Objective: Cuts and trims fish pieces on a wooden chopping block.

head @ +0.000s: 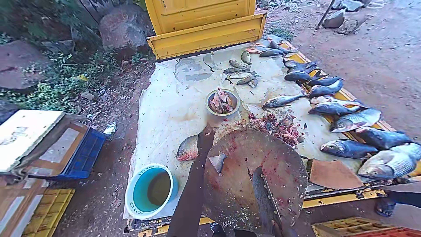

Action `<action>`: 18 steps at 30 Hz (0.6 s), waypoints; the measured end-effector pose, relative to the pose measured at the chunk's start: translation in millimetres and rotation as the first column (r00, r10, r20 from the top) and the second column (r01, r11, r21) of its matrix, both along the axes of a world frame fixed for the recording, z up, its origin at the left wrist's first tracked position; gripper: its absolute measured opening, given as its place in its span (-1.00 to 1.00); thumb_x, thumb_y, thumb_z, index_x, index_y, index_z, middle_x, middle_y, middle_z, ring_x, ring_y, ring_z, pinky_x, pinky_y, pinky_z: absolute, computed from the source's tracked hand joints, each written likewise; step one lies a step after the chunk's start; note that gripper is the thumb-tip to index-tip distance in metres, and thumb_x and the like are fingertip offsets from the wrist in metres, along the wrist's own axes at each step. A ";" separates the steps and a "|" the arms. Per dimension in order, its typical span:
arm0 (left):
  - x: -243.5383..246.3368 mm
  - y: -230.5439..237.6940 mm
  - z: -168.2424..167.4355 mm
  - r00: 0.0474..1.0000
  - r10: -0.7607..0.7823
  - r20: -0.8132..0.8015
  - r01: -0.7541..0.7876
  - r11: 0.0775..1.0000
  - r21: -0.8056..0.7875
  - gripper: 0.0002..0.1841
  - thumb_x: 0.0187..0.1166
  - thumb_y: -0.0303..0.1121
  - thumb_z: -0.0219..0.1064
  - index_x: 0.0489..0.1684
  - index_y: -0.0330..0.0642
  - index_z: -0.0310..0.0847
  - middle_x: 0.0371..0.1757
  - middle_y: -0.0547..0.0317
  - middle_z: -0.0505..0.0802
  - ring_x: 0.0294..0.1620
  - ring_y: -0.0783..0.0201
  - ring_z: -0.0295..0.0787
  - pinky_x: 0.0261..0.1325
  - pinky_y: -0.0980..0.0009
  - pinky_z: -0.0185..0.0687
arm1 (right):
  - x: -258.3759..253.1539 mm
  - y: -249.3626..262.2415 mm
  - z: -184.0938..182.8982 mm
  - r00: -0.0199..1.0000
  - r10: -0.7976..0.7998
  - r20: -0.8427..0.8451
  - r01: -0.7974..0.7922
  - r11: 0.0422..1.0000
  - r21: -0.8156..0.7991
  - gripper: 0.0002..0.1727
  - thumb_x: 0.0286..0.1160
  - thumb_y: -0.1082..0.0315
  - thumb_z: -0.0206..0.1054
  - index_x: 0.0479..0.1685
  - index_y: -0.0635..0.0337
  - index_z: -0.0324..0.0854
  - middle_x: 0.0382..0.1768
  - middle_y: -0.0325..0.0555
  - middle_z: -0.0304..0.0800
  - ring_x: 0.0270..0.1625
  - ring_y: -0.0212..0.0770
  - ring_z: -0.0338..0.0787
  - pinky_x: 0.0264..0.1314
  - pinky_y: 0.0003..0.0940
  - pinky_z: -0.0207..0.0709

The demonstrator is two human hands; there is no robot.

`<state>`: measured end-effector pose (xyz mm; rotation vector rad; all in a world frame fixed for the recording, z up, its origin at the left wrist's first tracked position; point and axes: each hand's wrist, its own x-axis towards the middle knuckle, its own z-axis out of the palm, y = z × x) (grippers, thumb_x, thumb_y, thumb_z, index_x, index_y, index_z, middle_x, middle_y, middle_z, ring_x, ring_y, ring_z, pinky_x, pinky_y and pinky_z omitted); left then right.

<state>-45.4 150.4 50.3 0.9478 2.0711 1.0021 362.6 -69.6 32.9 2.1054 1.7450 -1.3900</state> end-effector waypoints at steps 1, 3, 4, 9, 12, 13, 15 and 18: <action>13.9 -33.0 -10.1 0.994 -0.041 -0.098 0.031 0.994 -0.105 -0.43 0.68 0.01 0.29 0.58 -0.12 0.58 0.36 -0.15 0.80 0.39 -0.06 0.73 0.52 -0.07 0.51 | -3.5 -1.7 2.1 1.000 0.012 0.011 -0.012 1.000 0.000 -0.49 0.86 0.13 0.04 0.46 0.43 0.35 -0.33 0.25 0.76 -0.37 0.17 0.84 -0.21 0.15 0.73; 44.6 -89.0 -34.6 0.990 -0.011 -0.142 -0.030 0.958 -0.284 -0.42 0.64 0.00 0.34 0.51 -0.22 0.60 0.43 -0.20 0.74 0.51 -0.06 0.63 0.64 0.01 0.39 | -20.7 0.3 18.8 0.991 0.089 0.100 -0.087 0.996 -0.025 -0.49 0.89 0.13 -0.01 0.55 0.36 0.30 -0.23 0.30 0.80 -0.21 0.26 0.89 -0.07 0.21 0.73; 55.2 -104.4 -47.1 0.991 0.067 -0.119 -0.100 0.947 -0.304 -0.46 0.65 -0.03 0.36 0.45 -0.24 0.64 0.38 -0.18 0.78 0.47 -0.04 0.67 0.59 0.01 0.44 | -35.7 6.0 30.1 0.977 0.143 0.156 -0.138 0.989 -0.047 -0.49 0.90 0.12 -0.04 0.61 0.30 0.28 -0.15 0.32 0.83 -0.06 0.31 0.89 0.06 0.25 0.71; 69.5 -151.7 -85.0 0.983 0.180 0.040 -0.171 0.972 -0.159 -0.76 0.64 -0.12 0.40 0.05 -0.01 0.83 -0.09 0.09 0.92 -0.12 0.12 0.85 0.04 0.00 0.74 | -89.2 2.7 61.7 0.830 0.504 0.237 -0.433 0.852 -0.295 -0.47 0.90 0.16 -0.10 0.74 0.17 0.11 0.01 0.29 0.80 0.12 0.32 0.85 0.18 0.24 0.68; 64.1 -148.4 -87.6 0.983 0.114 0.146 -0.104 0.992 -0.073 -0.80 0.62 -0.22 0.43 0.06 -0.04 0.81 -0.11 0.07 0.91 -0.18 0.13 0.85 -0.05 0.03 0.77 | -100.2 8.4 56.3 0.776 0.569 0.272 -0.491 0.816 -0.305 -0.51 0.89 0.18 -0.09 0.68 0.18 0.13 -0.04 0.26 0.79 0.07 0.29 0.87 0.11 0.19 0.72; 63.4 -143.3 -89.7 0.978 0.118 0.172 -0.111 0.992 -0.052 -0.80 0.61 -0.23 0.44 0.07 -0.05 0.81 -0.12 0.07 0.91 -0.20 0.14 0.86 -0.06 0.05 0.78 | -106.0 20.4 54.0 0.771 0.574 0.276 -0.523 0.818 -0.240 -0.52 0.89 0.18 -0.10 0.65 0.18 0.16 -0.13 0.23 0.80 0.00 0.28 0.89 0.04 0.18 0.73; 68.2 -148.5 -91.4 0.971 0.120 0.207 -0.109 0.992 -0.067 -0.81 0.59 -0.26 0.47 0.06 -0.04 0.81 -0.12 0.08 0.92 -0.22 0.16 0.86 -0.09 0.08 0.79 | -129.8 42.9 52.4 0.783 0.566 0.260 -0.559 0.822 -0.107 -0.54 0.91 0.15 -0.13 0.61 0.17 0.21 -0.25 0.16 0.80 -0.08 0.24 0.90 -0.03 0.14 0.73; 70.4 -148.5 -81.6 0.970 0.140 0.201 -0.115 0.985 -0.130 -0.83 0.56 -0.29 0.48 0.02 -0.06 0.82 -0.13 0.07 0.91 -0.20 0.15 0.86 -0.06 0.07 0.78 | -183.9 94.1 33.8 0.819 0.536 0.206 -0.558 0.827 0.067 -0.62 0.92 0.13 -0.13 0.47 0.13 0.25 -0.32 0.14 0.76 -0.11 0.24 0.88 -0.09 0.16 0.71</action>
